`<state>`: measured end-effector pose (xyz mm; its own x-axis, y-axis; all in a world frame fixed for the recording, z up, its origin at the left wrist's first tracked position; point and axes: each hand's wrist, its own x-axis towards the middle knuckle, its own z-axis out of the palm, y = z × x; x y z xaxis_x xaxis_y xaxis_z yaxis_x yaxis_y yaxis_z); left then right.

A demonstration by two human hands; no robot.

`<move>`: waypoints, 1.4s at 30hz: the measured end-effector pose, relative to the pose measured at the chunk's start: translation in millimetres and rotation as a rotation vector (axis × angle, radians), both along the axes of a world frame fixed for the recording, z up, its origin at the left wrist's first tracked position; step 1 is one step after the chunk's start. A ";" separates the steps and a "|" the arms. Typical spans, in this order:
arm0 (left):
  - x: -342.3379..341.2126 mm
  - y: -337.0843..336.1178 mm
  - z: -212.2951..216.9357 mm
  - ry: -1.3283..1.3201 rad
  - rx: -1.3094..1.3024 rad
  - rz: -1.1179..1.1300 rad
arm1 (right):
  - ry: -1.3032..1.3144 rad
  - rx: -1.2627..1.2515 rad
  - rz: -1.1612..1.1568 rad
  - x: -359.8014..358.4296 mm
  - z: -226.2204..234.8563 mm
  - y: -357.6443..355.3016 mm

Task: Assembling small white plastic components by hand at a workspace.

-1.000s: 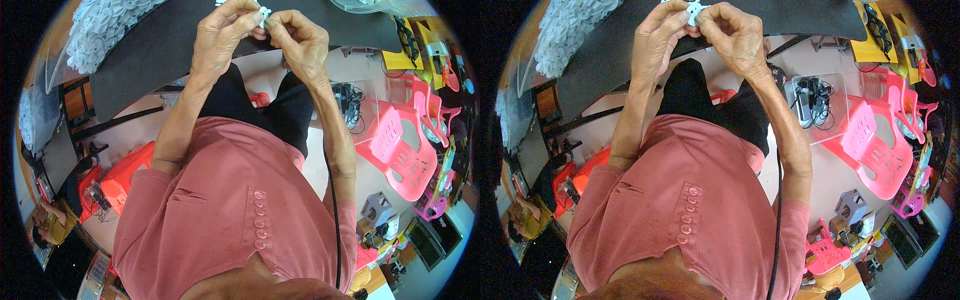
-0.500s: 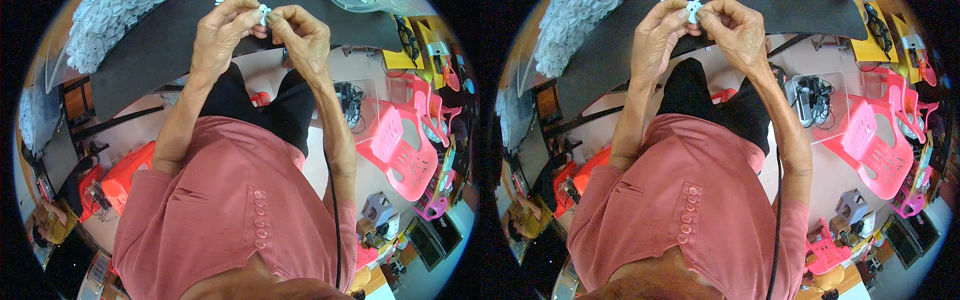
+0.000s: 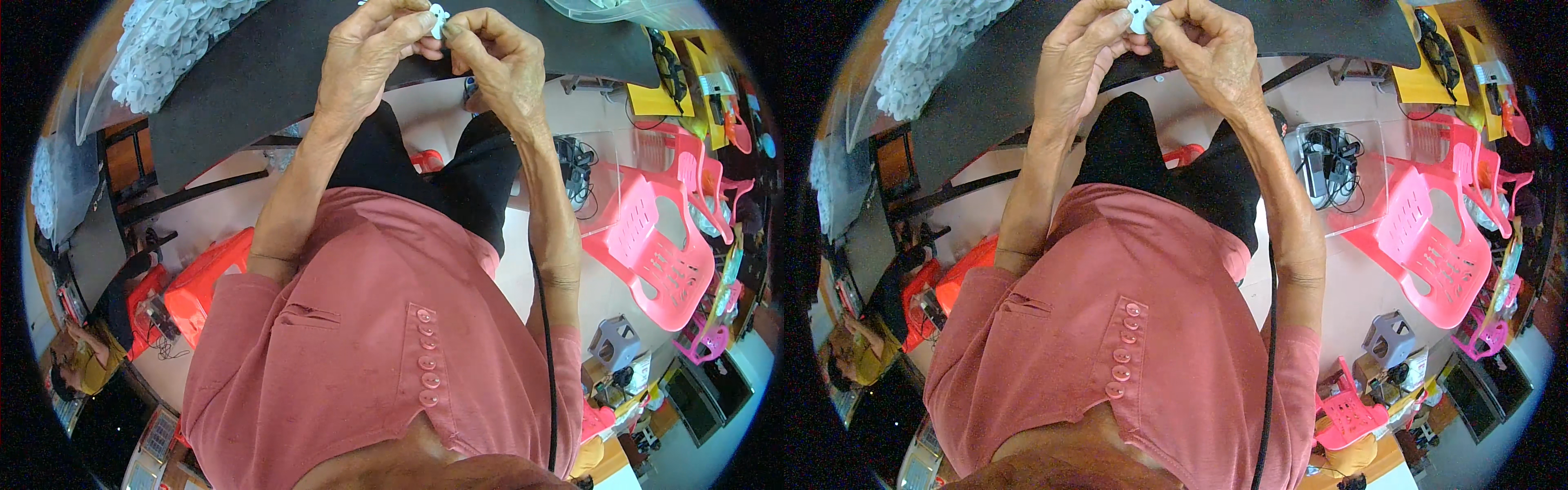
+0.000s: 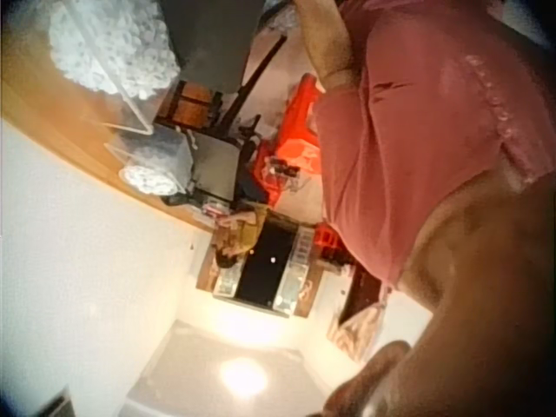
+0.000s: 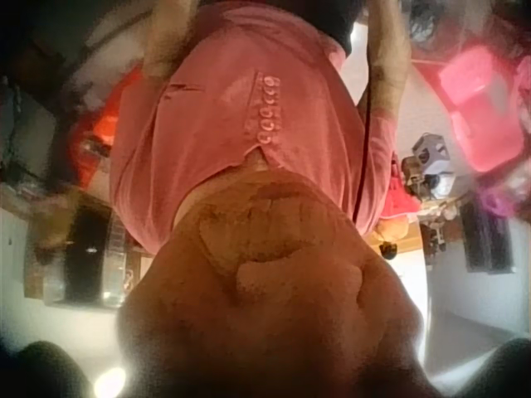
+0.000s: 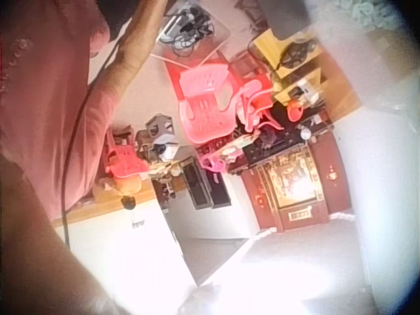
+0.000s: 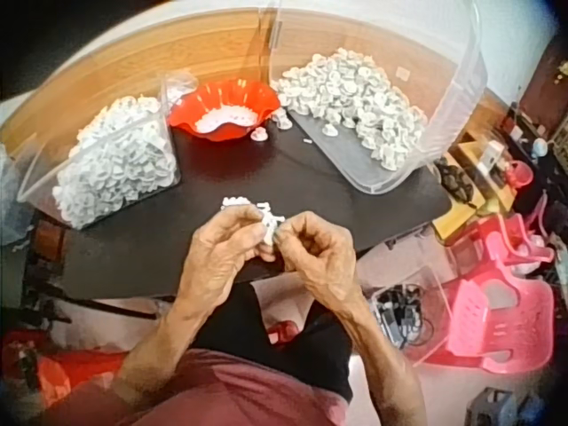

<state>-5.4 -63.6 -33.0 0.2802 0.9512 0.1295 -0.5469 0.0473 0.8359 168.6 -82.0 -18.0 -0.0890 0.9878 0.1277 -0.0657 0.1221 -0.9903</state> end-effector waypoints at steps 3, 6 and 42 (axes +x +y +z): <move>-1.1 0.4 -0.5 -0.003 -0.002 0.002 | 0.010 0.006 -0.016 1.0 2.1 -0.1; -1.1 0.8 -1.6 0.000 -0.014 0.005 | 0.138 0.012 -0.041 3.0 -1.3 2.8; -140.5 49.3 174.4 1.075 0.903 0.918 | -0.139 0.213 -0.092 -2.9 -4.2 4.3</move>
<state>-145.8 -14.3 141.4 0.0305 0.5711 0.8203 0.6801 -0.6133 0.4017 165.7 -77.8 -22.3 -0.0316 0.9447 0.3266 0.0898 0.3281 -0.9404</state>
